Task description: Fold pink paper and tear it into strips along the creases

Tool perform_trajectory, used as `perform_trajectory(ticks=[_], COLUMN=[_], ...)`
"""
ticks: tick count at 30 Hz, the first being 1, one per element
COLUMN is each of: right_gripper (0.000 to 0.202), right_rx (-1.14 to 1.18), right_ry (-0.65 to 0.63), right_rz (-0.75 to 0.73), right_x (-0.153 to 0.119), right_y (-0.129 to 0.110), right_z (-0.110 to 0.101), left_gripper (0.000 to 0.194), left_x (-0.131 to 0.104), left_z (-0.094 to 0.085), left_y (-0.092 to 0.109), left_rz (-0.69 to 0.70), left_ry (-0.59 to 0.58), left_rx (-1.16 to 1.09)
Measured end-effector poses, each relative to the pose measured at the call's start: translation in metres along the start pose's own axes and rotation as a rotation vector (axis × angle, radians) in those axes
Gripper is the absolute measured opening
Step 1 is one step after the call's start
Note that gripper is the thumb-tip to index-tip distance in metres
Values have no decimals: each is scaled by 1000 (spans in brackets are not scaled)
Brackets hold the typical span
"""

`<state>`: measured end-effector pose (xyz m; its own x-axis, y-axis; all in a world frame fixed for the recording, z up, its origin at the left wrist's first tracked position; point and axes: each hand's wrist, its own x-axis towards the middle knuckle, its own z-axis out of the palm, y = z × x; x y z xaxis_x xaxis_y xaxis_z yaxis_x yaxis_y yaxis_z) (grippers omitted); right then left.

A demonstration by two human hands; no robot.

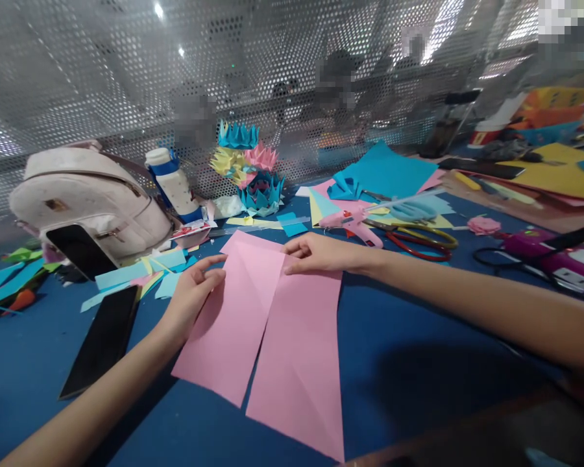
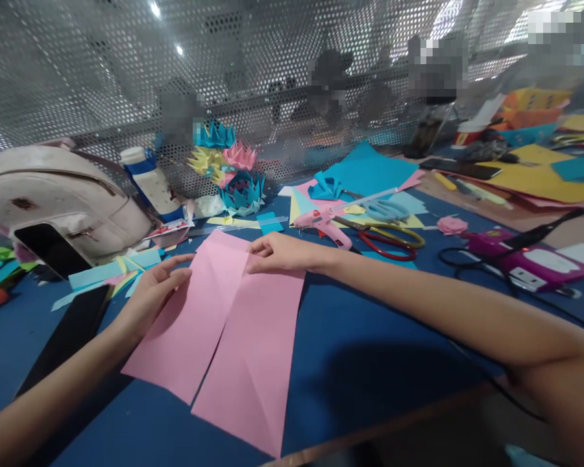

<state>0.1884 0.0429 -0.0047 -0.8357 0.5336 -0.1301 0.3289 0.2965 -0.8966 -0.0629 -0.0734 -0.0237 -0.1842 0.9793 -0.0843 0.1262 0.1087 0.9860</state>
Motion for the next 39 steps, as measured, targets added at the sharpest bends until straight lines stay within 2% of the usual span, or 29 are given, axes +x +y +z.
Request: perform_trajectory(ticks=[3,5,8,11,14,16,19,22,24,25,29,31,39], right_gripper=[32,30,28,16,11,11,15,23,22,20,16,16,13], right_rx=[-52,-101,-186,-198,-168,-168,-188,-144,-93,-80,-89,-90,-67], right_ry=[-9,-10,-101,-206,-239,-235,-191,-155,-135,-120,-110,-126,-86], right_rz=[-47,-86,-170,-193,-172,-172,-182,-188,-193,-199,-230,-237,-243], right_x=[1,1,1,-1,-3,-5,-8,-9,-9,-9,-8,-10,-14], right_y=[3,2,-4,-13,-16,-16,-17,-19,-20,-20,-20,-22,-28], right_z=[-7,-7,0,15,31,37,41,41,41,40,39,39,41], left_gripper=[49,44,38,44,62,63,45,19,10,13,24,21,11], left_x=[0,2,4,-5,-19,-27,-31,-30,-29,-28,-32,-35,-37], left_z=[-1,-1,2,10,19,23,24,23,23,23,28,31,35], left_y=[-2,-4,-5,-2,4,8,13,17,19,20,21,22,22], left_rz=[-44,-17,220,481,648,719,768,834,819,772,388,283,293], left_ry=[-93,-158,-141,-170,-226,-257,-287,-242,-225,-233,-278,-280,-228], left_rx=[29,116,307,547,744,795,845,914,910,880,617,516,419])
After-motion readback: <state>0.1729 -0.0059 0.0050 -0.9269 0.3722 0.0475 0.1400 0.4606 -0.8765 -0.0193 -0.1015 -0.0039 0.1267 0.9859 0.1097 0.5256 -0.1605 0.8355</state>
